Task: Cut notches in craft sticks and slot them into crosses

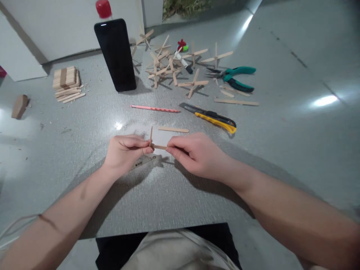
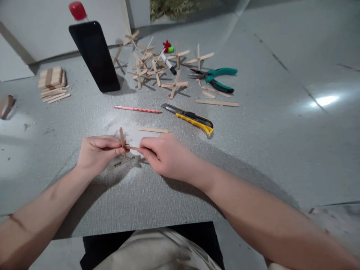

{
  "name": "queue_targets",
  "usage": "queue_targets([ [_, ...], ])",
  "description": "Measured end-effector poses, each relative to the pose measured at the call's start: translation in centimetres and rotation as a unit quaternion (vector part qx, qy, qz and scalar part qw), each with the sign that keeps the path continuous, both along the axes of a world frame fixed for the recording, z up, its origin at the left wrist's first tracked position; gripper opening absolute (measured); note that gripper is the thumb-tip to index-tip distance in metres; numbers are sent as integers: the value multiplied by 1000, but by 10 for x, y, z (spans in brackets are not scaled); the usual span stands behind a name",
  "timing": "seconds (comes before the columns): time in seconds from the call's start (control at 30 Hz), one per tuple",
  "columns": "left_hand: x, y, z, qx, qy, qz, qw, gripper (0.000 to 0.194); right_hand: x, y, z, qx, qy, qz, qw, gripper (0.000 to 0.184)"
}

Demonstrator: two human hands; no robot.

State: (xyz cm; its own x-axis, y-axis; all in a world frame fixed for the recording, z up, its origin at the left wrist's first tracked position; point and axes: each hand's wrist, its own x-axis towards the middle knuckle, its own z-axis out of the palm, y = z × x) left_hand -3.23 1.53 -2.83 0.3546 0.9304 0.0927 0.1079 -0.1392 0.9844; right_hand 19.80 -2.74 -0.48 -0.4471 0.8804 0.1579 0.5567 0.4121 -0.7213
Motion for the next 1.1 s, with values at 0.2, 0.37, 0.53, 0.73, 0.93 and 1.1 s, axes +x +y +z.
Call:
queue_targets([
  [0.2, -2, 3, -6, 20, 27, 26, 999, 17, -10, -4, -8, -16, 20, -60, 998, 26],
  [0.37, -9, 6, -6, 35, 49, 58, 996, 8, 0, 1, -3, -18, 0, -78, 997, 26],
  [0.53, -10, 0, -8, 21, 40, 80, 996, 27, 19, 13, 2, 20, -73, -168, 983, 26],
  [0.73, -7, -14, -12, 99, 40, 66, 992, 50, 25, 23, -17, 88, -256, -207, 940, 27],
  [0.93, -6, -19, -5, 169, 54, 56, 982, 46, 36, 25, -19, 161, -307, -240, 907, 11],
  [1.1, -5, -20, -4, 185, 58, 34, 980, 52, 54, 29, -17, 132, -385, -289, 867, 22],
])
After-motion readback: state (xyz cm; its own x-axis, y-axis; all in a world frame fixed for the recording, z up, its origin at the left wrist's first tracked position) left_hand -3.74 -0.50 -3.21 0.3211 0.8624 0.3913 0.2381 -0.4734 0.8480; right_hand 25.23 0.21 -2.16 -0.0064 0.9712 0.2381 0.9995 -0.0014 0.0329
